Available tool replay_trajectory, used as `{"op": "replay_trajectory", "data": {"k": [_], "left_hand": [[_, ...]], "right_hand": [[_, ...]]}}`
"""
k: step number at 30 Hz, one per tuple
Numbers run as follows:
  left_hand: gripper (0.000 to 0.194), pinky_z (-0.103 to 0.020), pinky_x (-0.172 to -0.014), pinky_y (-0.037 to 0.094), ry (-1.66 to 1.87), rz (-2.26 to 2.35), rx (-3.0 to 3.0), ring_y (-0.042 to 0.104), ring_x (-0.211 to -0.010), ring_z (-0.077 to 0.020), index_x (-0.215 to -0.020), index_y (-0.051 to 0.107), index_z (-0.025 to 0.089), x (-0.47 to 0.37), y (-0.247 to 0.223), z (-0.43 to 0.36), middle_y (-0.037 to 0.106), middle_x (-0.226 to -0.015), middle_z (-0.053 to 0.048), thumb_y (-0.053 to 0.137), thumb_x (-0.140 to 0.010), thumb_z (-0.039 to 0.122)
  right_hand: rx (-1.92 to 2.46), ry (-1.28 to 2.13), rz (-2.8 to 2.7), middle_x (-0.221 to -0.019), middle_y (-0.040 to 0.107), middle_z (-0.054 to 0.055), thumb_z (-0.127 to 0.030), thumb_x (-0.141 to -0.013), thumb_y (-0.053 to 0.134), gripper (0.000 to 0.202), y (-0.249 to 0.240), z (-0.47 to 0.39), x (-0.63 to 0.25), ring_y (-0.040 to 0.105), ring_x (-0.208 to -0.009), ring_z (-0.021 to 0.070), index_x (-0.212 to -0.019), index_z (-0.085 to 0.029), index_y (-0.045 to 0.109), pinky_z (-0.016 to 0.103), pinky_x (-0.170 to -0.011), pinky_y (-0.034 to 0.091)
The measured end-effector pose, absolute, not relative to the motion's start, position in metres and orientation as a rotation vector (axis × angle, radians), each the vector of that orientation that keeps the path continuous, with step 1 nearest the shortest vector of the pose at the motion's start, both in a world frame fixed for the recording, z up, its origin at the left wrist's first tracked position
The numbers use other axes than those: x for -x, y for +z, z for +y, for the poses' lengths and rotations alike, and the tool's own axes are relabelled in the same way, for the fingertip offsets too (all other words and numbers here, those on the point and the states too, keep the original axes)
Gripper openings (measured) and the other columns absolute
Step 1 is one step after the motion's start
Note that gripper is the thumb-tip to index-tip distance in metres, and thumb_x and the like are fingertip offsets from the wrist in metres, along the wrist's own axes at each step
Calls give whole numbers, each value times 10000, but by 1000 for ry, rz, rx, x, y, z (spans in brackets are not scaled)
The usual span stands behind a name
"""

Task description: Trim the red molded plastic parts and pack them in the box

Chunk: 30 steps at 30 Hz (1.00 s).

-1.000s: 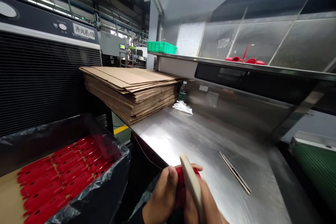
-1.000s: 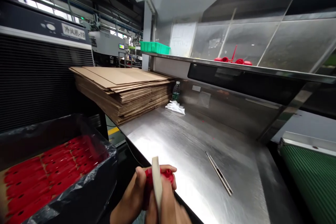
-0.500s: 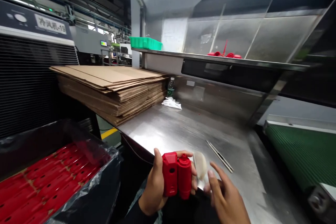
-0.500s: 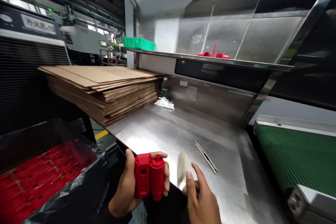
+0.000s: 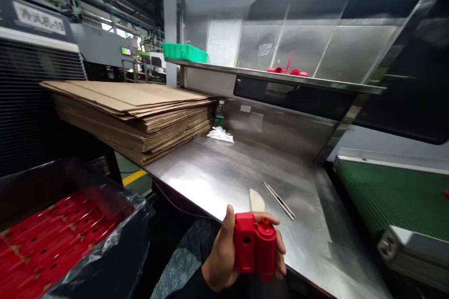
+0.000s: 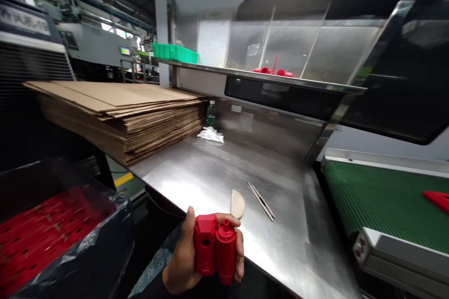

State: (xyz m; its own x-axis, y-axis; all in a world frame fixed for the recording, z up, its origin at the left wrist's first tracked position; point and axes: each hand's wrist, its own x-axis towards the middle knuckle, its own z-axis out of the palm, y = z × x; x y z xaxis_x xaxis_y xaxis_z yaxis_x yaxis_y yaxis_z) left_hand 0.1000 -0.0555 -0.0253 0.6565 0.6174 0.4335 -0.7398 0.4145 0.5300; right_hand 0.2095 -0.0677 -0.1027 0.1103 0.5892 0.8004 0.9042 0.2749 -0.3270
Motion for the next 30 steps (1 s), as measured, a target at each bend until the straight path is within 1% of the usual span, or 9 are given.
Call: {"op": "replay_trajectory", "data": {"k": [2, 4, 6, 8, 10, 12, 18, 23, 30], "left_hand": [[849, -363, -590, 539, 846, -170, -781, 700, -666, -260, -1121, 639, 65, -102, -22, -54, 683, -821, -164, 166, -901, 734], [869, -374, -567, 542, 854, -175, -764, 704, -659, -272, -1120, 633, 73, -103, -19, -52, 681, -817, -168, 103, -902, 727], [878, -380, -546, 547, 868, -169, -712, 705, -651, -276, -1110, 629, 90, -103, -16, -51, 678, -811, -165, 57, -899, 722], [865, -367, -528, 547, 883, -137, -645, 701, -631, -267, -1087, 629, 106, -101, -13, -49, 668, -793, -146, 66, -892, 733], [840, -352, -521, 541, 890, -78, -593, 692, -618, -254, -1069, 626, 116, -99, -12, -44, 656, -789, -129, 111, -883, 752], [810, -355, -530, 535, 906, -2, -579, 682, -618, -251, -1072, 618, 115, -96, -12, -38, 648, -803, -123, 152, -885, 750], [682, -389, -615, 509, 915, 185, -681, 670, -697, -274, -1208, 554, 144, -90, -16, -26, 654, -874, -129, 200, -935, 659], [533, -373, -636, 489, 916, 189, -839, 660, -690, -259, -1139, 599, 117, -82, -14, -23, 664, -858, -142, 285, -961, 509], [460, -379, -633, 488, 991, 165, -762, 662, -684, -269, -1101, 601, 111, -60, -5, -14, 665, -865, -151, 345, -949, 463]], "right_hand": [[1366, -460, -1598, -741, 508, -129, -243, -686, -82, 760, -105, -68, -212, 516, -1061, 148, -566, 88, 592, 364, -712, 290], [1310, -498, -1615, -1082, 427, -87, -222, -556, -228, 955, -104, -69, -215, 400, -1094, 173, -860, 124, 609, 374, -548, 209], [1254, -526, -1622, -883, 471, -95, -241, -646, -164, 834, -99, -65, -216, 484, -1055, 169, -609, 137, 578, 365, -592, 208], [1195, -539, -1622, -432, 259, -67, -325, -790, 52, 693, -91, -55, -217, 655, -898, 185, -184, -25, 205, 333, -673, 358], [1142, -534, -1638, -447, 118, -38, -352, -777, -82, 677, -85, -38, -214, 660, -888, 218, -193, -66, 109, 339, -606, 332], [1110, -525, -1631, -482, 157, -26, -378, -789, -107, 684, -85, -23, -208, 671, -881, 218, -222, -110, 166, 317, -590, 364], [1208, -520, -1503, -424, 262, -32, -284, -874, 295, 531, -93, -12, -200, 617, -550, 107, -354, -218, 213, 185, -498, 505], [1219, -542, -1546, -437, 205, 10, -374, -852, 198, 610, -74, -13, -194, 705, -836, 233, -290, -151, 116, 260, -617, 480], [1325, -481, -1619, -502, 384, 16, -281, -832, 189, 569, -31, -32, -171, 700, -892, 247, -319, -109, 366, 252, -636, 439]]}}
